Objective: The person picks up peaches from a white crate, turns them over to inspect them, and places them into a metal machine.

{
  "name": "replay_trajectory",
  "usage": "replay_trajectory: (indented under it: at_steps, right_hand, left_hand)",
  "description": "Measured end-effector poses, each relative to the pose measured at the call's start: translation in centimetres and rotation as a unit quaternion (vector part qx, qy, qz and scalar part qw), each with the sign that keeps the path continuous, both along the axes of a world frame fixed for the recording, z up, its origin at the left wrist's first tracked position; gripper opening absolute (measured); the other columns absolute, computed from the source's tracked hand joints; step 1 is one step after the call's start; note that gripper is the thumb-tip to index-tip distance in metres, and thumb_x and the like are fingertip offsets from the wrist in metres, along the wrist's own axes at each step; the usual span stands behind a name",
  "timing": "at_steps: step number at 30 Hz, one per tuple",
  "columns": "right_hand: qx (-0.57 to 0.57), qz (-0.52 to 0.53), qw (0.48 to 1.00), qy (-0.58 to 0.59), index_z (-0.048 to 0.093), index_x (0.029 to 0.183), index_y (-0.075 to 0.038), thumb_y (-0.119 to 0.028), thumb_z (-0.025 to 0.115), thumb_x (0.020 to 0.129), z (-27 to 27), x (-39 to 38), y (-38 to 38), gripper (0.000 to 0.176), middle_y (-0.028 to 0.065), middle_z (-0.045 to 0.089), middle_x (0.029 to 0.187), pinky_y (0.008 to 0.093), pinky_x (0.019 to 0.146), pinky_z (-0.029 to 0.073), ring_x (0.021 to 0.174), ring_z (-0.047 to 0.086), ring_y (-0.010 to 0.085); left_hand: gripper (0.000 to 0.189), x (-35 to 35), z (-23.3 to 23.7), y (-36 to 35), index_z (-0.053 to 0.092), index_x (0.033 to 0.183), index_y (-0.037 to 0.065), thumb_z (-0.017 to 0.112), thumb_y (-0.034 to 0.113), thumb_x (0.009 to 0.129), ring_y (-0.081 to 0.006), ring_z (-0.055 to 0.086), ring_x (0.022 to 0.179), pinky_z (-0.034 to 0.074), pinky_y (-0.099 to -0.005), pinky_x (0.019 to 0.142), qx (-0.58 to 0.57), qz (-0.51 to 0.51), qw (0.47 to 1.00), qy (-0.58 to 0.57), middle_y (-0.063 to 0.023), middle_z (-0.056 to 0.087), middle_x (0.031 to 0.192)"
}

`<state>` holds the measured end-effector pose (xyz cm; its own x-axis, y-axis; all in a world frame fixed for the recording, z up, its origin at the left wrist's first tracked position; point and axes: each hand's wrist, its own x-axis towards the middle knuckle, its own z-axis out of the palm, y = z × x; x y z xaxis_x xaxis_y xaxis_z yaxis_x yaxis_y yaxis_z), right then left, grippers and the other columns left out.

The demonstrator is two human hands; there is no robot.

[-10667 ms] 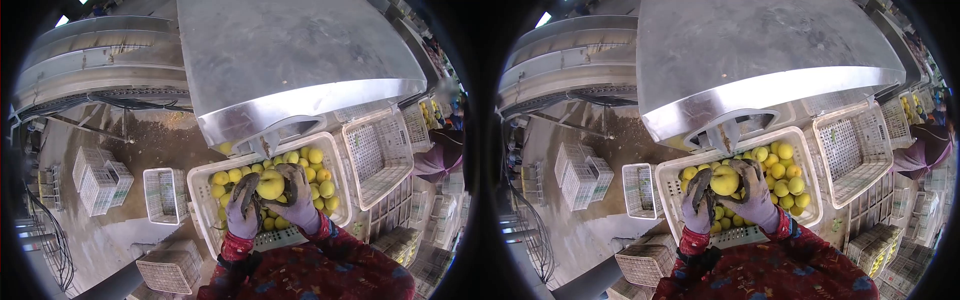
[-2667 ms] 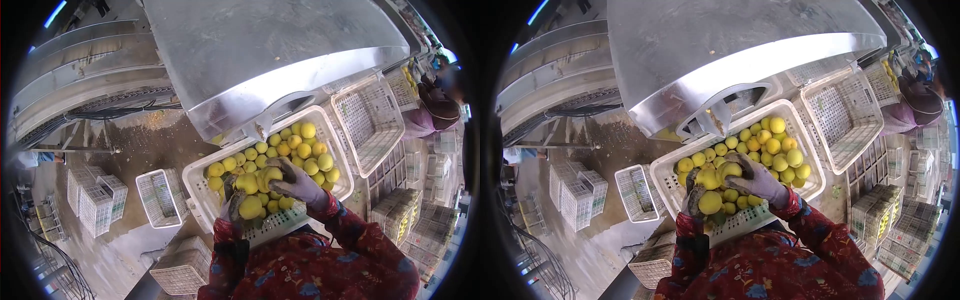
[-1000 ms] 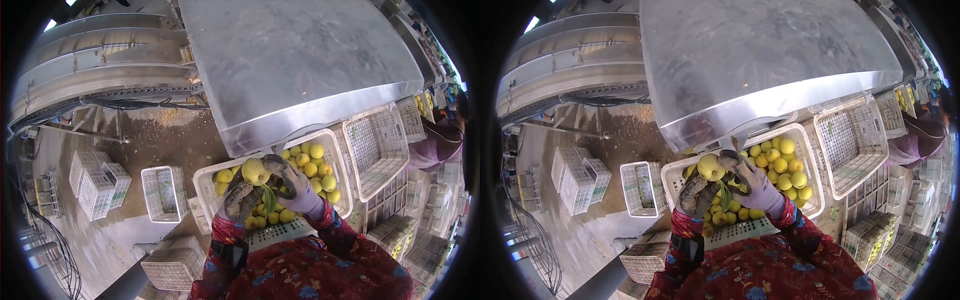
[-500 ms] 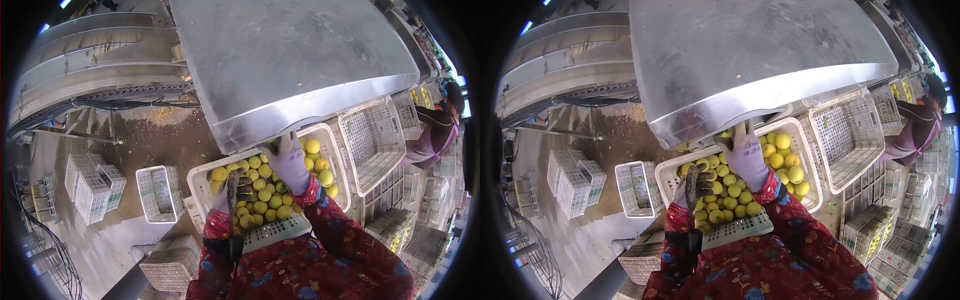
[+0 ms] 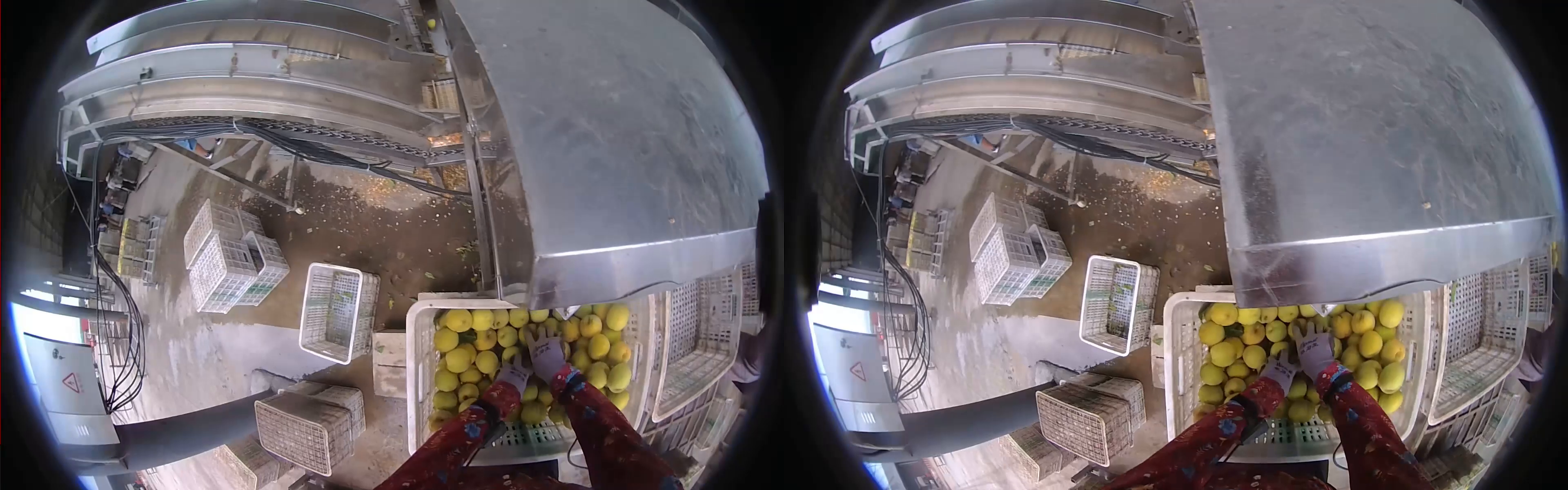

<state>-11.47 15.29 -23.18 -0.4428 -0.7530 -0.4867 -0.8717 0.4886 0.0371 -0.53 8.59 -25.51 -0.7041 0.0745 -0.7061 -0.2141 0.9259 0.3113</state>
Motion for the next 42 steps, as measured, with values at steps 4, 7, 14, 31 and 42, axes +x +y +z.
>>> replay_trajectory:
  at_steps: [4, 7, 14, 31, 42]
  right_hand:
    - [0.053, -0.046, 0.997, -0.016, 0.045, 0.143, -0.015, -0.036, 0.08, 0.07, -4.5, -0.1, -2.8, 0.084, 0.0218, 0.053, 0.13, 0.0503, 0.088, 0.047, 0.118, 0.054, 0.0403]
    - [0.022, -0.089, 0.994, -0.063, 0.047, 0.137, -0.009, -0.041, 0.08, 0.07, 1.0, -1.2, -2.7, 0.082, 0.023, 0.055, 0.123, 0.0469, 0.087, 0.049, 0.107, 0.059, 0.0366]
    - [-0.38, -0.102, 0.854, -0.339, 0.046, 0.136, -0.005, -0.02, 0.088, 0.068, 16.8, 0.0, -0.3, 0.081, 0.0187, 0.057, 0.132, 0.0434, 0.093, 0.051, 0.112, 0.062, 0.035]
    - [-0.591, -0.289, 0.712, -0.246, 0.051, 0.12, 0.0, -0.023, 0.093, 0.068, 27.9, 5.5, -0.9, 0.071, 0.0174, 0.062, 0.112, 0.0372, 0.084, 0.054, 0.102, 0.064, 0.0268]
    - [-0.508, -0.241, 0.825, 0.048, 0.048, 0.12, 0.004, -0.021, 0.091, 0.067, 19.2, -6.8, -7.0, 0.073, 0.0203, 0.057, 0.108, 0.0403, 0.072, 0.054, 0.089, 0.064, 0.0346]
  left_hand:
    - [0.075, 2.0, 5.2, -4.6, 0.042, 0.147, 0.018, 0.073, 0.025, 0.08, -0.0439, 0.048, 0.13, 0.043, -0.0518, 0.105, 0.142, 0.263, 0.954, -0.02, -0.0294, 0.045, 0.141]
    - [0.073, 5.4, 5.2, -7.7, 0.044, 0.142, 0.01, 0.079, 0.028, 0.08, -0.0378, 0.059, 0.117, 0.052, -0.0435, 0.093, 0.351, 0.539, 0.766, -0.02, -0.0238, 0.054, 0.131]
    - [0.062, 7.9, 16.2, -9.8, 0.044, 0.143, 0.008, 0.065, 0.041, 0.095, -0.0346, 0.056, 0.125, 0.049, -0.0541, 0.104, 0.757, 0.582, 0.294, 0.043, -0.0134, 0.055, 0.137]
    - [0.086, 4.6, 24.7, -10.1, 0.045, 0.14, 0.003, 0.086, 0.043, 0.075, -0.0308, 0.046, 0.136, 0.041, -0.0429, 0.114, 0.76, 0.533, 0.344, 0.144, -0.0118, 0.049, 0.145]
    - [0.078, 1.5, 27.1, -11.6, 0.031, 0.153, 0.006, 0.073, 0.016, 0.088, -0.0292, 0.055, 0.124, 0.047, -0.0446, 0.108, 0.703, 0.548, 0.392, 0.227, -0.0155, 0.049, 0.141]
